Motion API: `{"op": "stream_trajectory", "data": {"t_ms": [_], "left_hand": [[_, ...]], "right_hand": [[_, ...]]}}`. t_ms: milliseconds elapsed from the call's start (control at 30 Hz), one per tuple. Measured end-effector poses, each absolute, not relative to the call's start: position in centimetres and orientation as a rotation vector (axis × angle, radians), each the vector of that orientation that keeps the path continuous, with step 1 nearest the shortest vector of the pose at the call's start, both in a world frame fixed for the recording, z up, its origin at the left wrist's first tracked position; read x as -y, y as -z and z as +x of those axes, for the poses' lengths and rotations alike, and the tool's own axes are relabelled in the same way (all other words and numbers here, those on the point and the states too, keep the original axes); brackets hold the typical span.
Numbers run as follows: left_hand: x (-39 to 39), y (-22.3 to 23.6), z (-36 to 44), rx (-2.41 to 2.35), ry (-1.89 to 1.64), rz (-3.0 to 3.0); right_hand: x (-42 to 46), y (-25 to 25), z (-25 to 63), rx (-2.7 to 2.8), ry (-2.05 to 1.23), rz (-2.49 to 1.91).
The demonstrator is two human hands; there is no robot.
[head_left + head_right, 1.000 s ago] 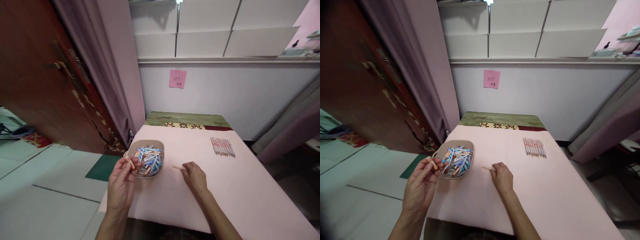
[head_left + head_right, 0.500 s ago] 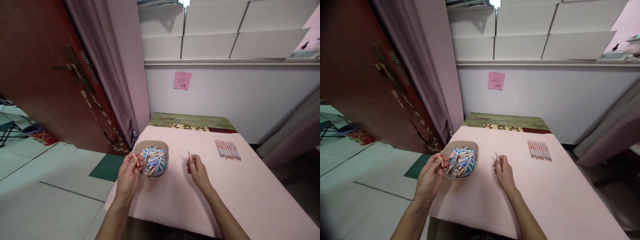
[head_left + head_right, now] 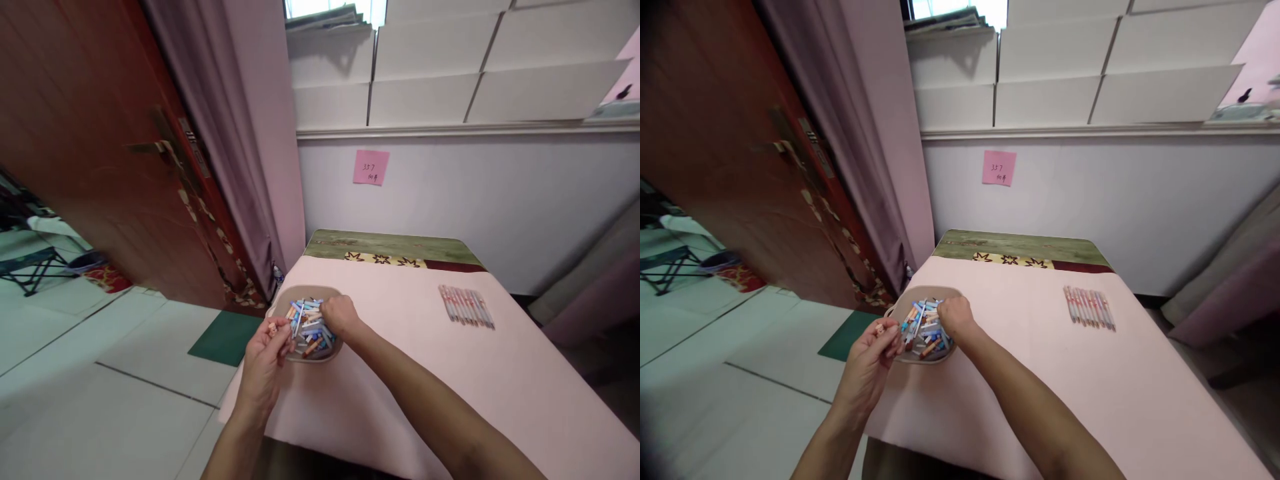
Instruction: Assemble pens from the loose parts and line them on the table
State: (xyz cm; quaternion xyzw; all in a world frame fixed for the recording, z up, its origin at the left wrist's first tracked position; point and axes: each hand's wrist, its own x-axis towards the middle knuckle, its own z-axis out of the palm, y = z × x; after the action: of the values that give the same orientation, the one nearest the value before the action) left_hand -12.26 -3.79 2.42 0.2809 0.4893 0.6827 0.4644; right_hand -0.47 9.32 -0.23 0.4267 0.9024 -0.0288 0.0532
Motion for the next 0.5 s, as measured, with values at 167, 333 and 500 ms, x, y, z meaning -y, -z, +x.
{"op": "stream_trajectory", "data": {"t_ms": [167, 333, 500], "left_hand": [[3.5, -1.9, -12.5, -1.213, -1.664, 0.690], [3.0, -1.9, -12.5, -1.227, -1.668, 0.679], [2.7, -1.9, -12.3, -1.229, -1.655, 0.688]], "right_hand": [[-9.7, 1.1, -0.8, -2.709, 0.099, 1.271], [-9.9, 1.5, -0.6, -2.733, 0.110, 1.225], [-10.2, 1.4, -0.5, -2.789, 0.114, 1.200]]}}
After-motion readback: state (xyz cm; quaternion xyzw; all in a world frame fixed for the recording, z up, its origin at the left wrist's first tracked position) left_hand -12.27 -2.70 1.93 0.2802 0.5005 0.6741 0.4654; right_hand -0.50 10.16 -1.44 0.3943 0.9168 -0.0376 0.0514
